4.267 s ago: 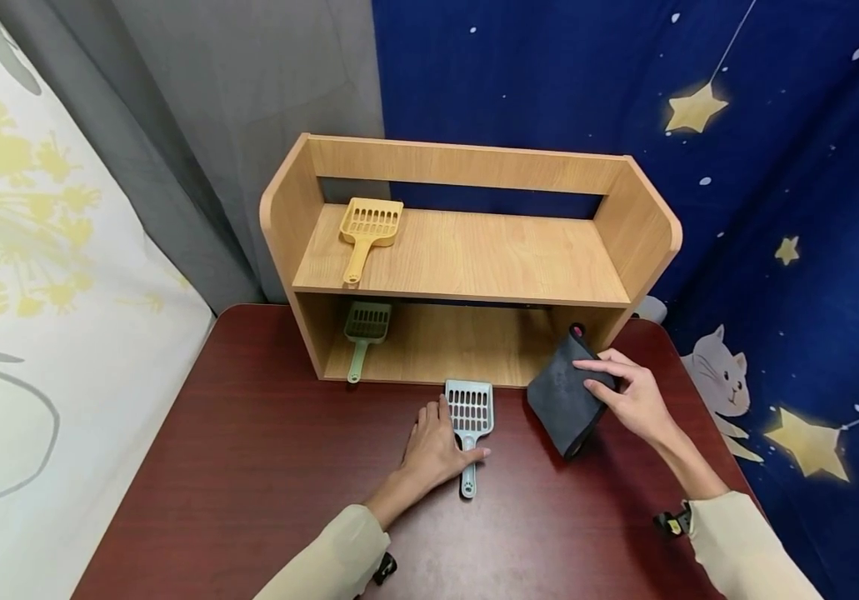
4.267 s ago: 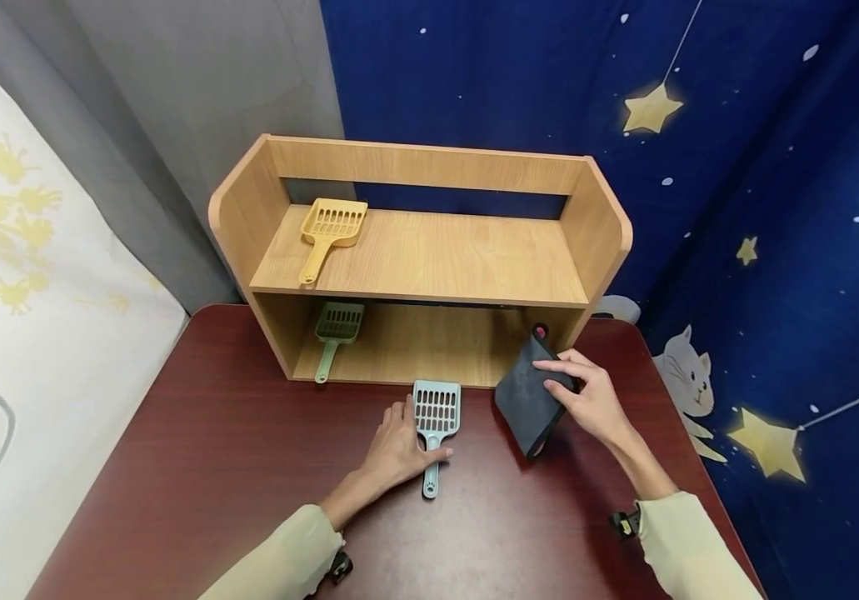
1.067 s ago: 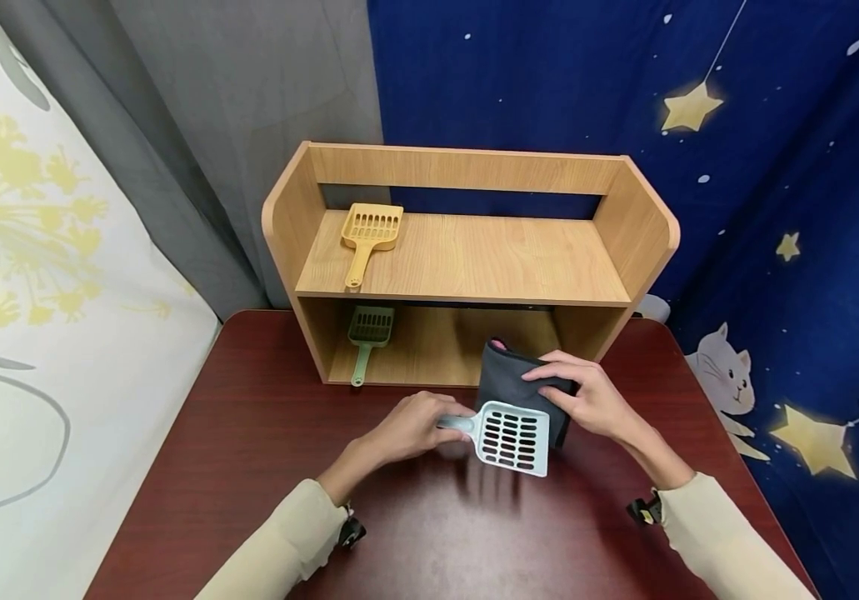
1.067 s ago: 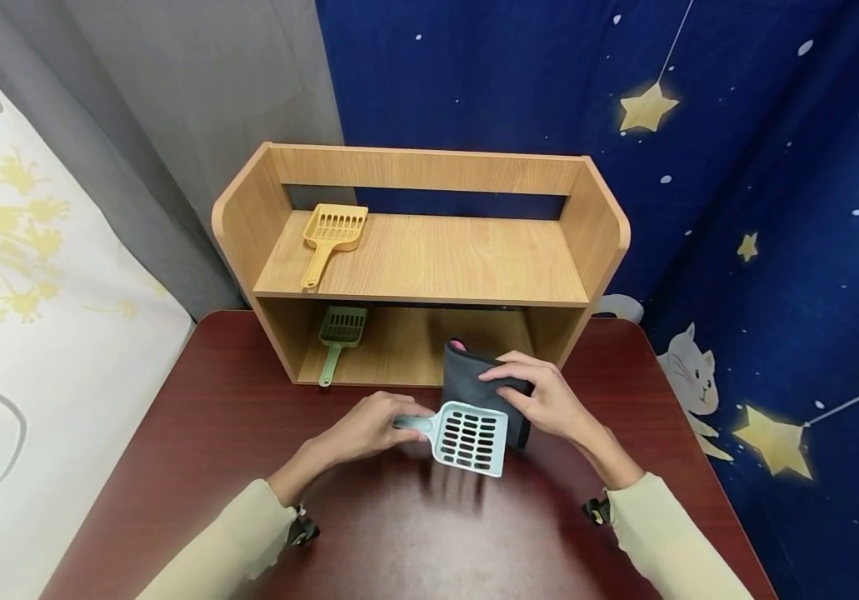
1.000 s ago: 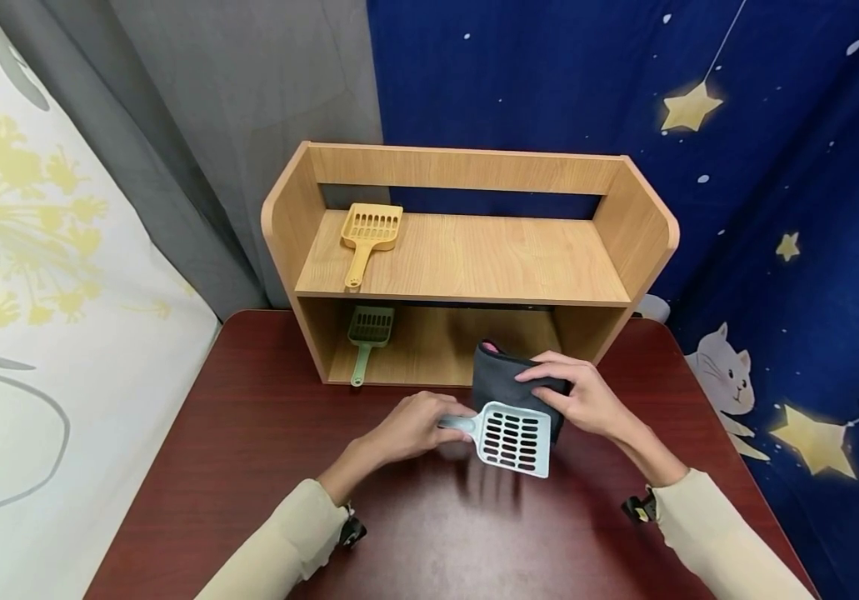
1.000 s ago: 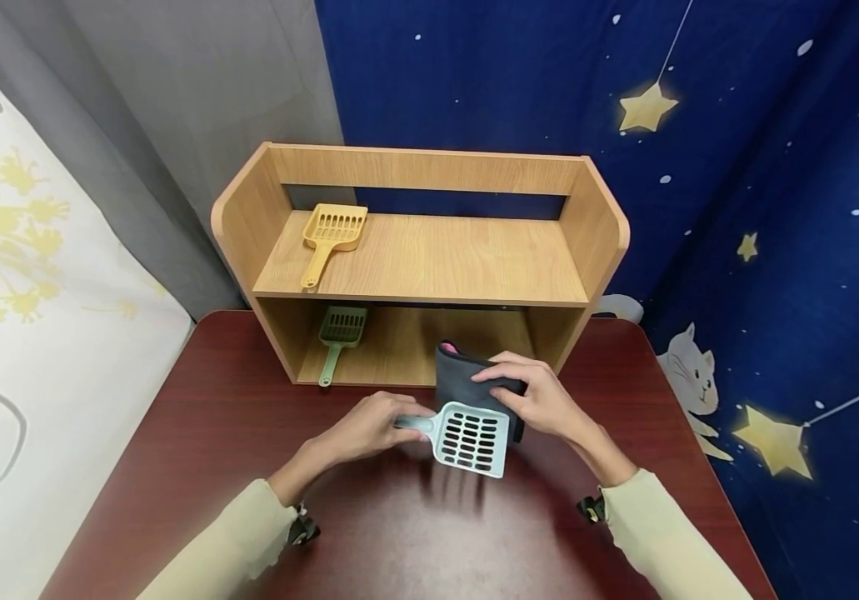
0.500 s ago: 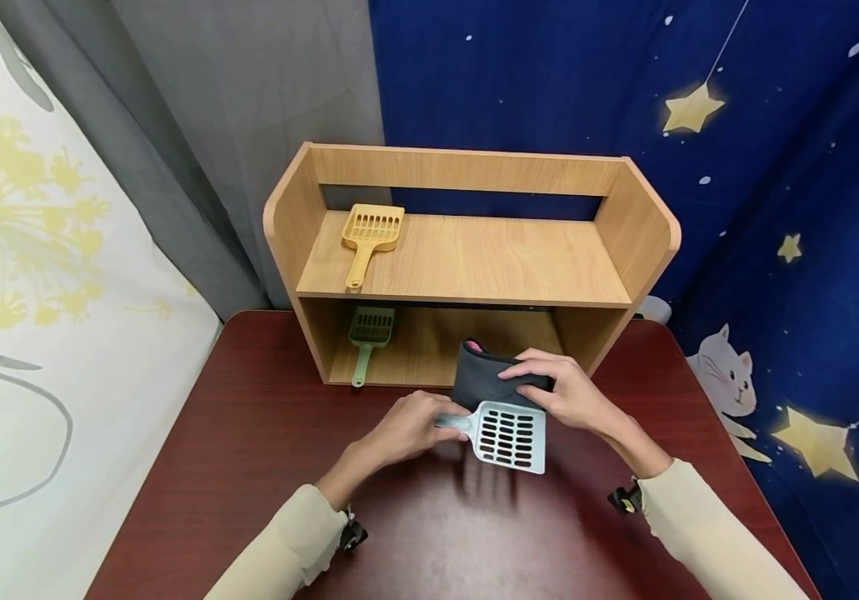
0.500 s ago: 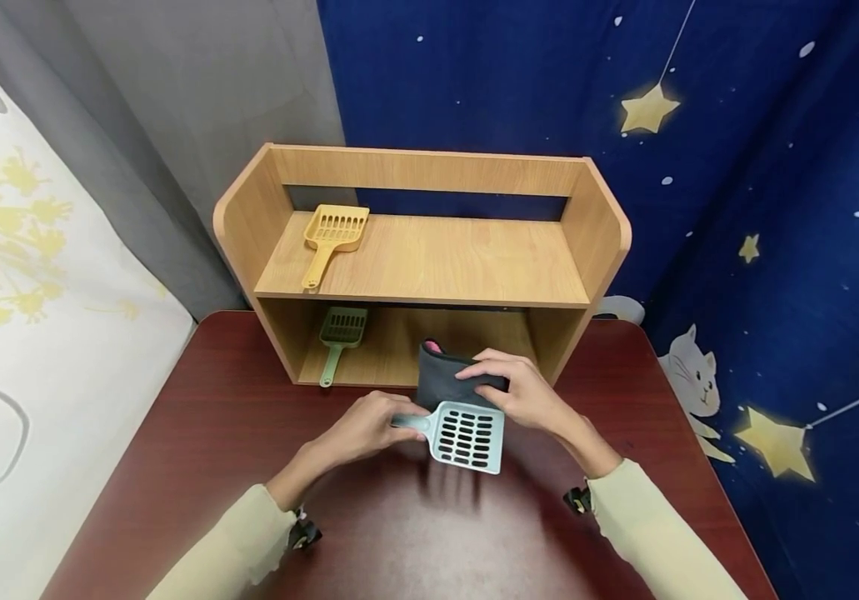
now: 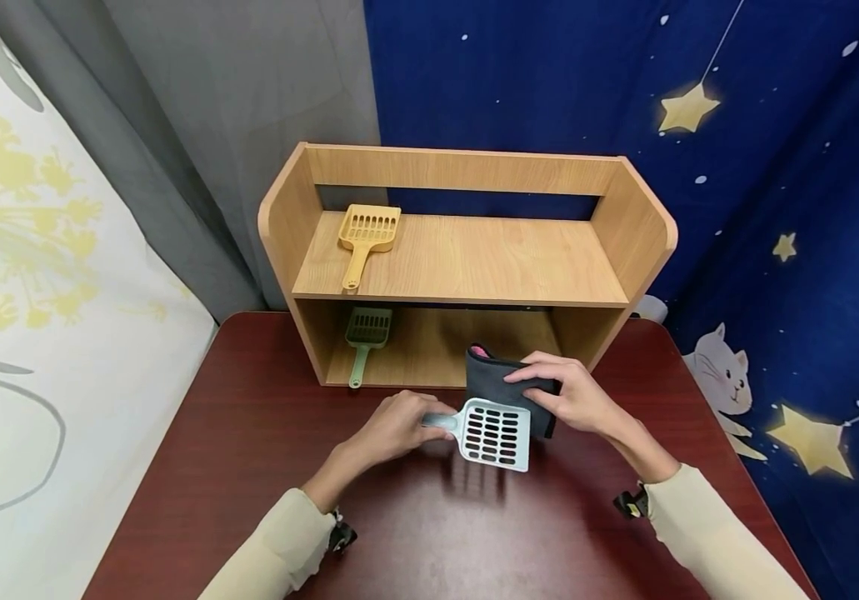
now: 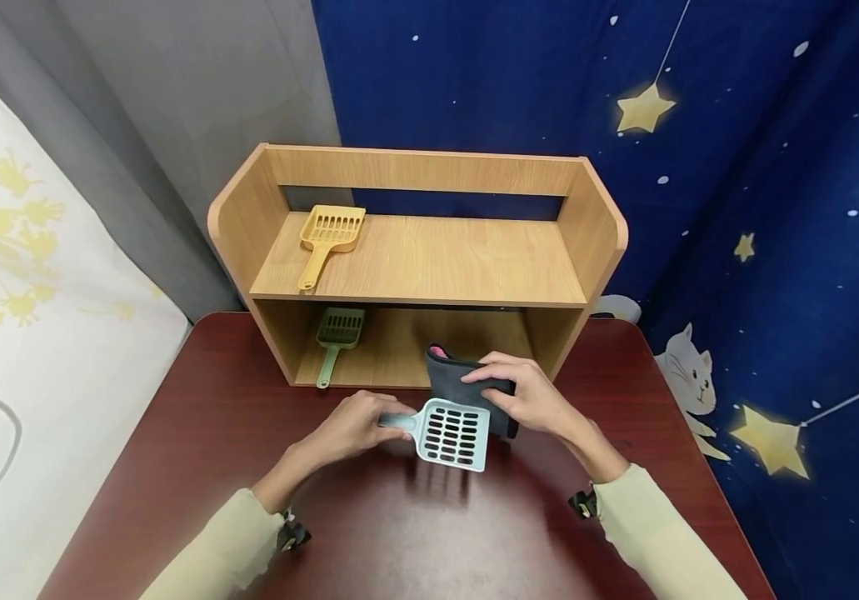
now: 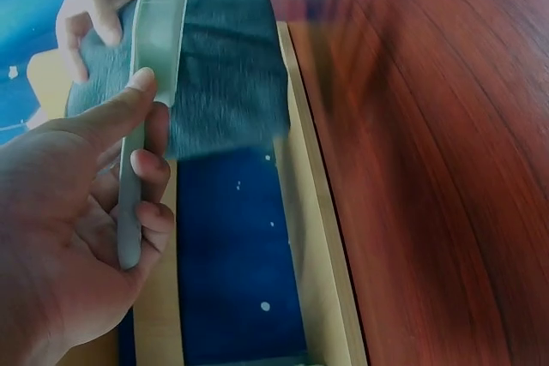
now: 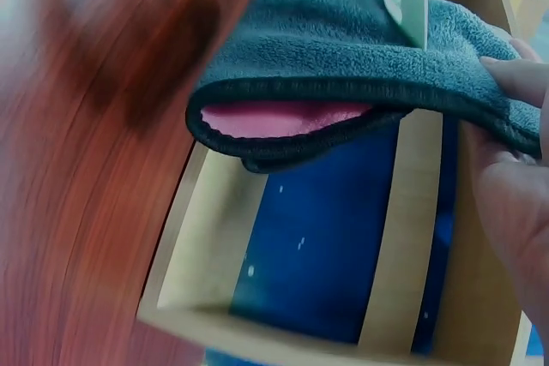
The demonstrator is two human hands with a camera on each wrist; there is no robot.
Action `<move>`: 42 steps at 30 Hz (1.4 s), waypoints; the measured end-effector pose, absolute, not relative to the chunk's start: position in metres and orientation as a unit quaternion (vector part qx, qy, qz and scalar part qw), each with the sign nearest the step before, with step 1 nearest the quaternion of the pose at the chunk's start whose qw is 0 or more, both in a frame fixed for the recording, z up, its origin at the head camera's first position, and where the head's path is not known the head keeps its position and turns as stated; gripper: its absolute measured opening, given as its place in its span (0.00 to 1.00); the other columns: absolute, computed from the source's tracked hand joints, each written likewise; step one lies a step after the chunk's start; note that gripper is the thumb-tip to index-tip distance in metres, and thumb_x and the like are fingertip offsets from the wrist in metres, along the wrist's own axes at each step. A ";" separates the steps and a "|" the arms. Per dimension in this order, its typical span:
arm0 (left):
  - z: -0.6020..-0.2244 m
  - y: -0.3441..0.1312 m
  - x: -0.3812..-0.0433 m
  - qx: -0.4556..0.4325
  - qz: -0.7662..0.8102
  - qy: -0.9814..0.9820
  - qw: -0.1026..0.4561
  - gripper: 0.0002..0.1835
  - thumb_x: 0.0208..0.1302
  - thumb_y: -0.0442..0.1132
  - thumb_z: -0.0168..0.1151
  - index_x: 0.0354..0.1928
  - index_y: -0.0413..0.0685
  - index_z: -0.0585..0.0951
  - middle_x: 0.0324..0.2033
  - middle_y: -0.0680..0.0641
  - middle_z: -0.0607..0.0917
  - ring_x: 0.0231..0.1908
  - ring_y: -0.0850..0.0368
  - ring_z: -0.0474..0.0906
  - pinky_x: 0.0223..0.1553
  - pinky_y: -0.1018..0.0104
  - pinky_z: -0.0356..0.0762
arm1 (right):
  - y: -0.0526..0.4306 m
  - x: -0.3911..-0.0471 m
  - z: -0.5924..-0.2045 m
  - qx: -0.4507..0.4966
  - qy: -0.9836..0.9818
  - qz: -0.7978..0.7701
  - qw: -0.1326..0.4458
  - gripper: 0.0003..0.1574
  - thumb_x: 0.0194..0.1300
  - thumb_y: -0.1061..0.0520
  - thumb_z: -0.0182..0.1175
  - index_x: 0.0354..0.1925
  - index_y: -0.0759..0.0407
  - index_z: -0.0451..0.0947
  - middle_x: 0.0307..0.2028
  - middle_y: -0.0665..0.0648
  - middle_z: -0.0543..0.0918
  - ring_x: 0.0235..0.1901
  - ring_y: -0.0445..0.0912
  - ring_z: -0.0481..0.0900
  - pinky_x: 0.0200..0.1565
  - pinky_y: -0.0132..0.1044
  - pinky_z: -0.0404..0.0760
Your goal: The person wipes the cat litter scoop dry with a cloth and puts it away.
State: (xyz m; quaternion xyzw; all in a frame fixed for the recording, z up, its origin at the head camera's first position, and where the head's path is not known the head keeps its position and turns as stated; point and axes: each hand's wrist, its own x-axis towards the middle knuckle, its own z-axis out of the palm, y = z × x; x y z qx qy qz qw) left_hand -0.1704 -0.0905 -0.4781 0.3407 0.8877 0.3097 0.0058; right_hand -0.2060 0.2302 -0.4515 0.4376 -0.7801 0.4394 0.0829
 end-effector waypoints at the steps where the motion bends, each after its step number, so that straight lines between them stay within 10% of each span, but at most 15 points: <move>1: -0.479 -0.089 -0.170 0.341 0.309 0.888 0.005 0.14 0.62 0.44 0.78 0.50 0.53 0.92 0.41 0.56 0.92 0.38 0.64 0.85 0.35 0.67 0.79 | 0.226 -0.206 -0.451 0.442 -0.777 0.441 0.086 0.26 0.58 0.78 0.71 0.51 0.57 0.90 0.48 0.56 0.88 0.46 0.48 0.83 0.48 0.28 0.79; 18: -0.480 -0.079 -0.168 0.340 0.300 0.891 -0.004 0.15 0.64 0.46 0.77 0.51 0.54 0.92 0.41 0.57 0.92 0.38 0.65 0.85 0.37 0.65 0.81 | 0.206 -0.210 -0.452 0.444 -0.783 0.427 0.091 0.25 0.60 0.76 0.71 0.52 0.56 0.90 0.47 0.54 0.88 0.44 0.46 0.84 0.46 0.29 0.79; 34: -0.487 -0.098 -0.170 0.310 0.310 0.898 -0.043 0.17 0.60 0.42 0.80 0.51 0.50 0.91 0.44 0.52 0.93 0.39 0.61 0.86 0.38 0.62 0.82 | 0.248 -0.191 -0.448 0.266 -0.843 0.458 0.091 0.25 0.61 0.72 0.73 0.56 0.56 0.89 0.48 0.55 0.89 0.51 0.40 0.81 0.57 0.23 0.71; 42: -0.487 -0.099 -0.170 0.291 0.354 0.887 -0.063 0.15 0.60 0.40 0.80 0.49 0.48 0.91 0.42 0.52 0.92 0.35 0.63 0.82 0.37 0.66 0.80 | 0.258 -0.181 -0.446 0.152 -0.790 0.594 0.011 0.26 0.66 0.68 0.72 0.62 0.65 0.84 0.59 0.59 0.86 0.53 0.36 0.82 0.49 0.28 0.83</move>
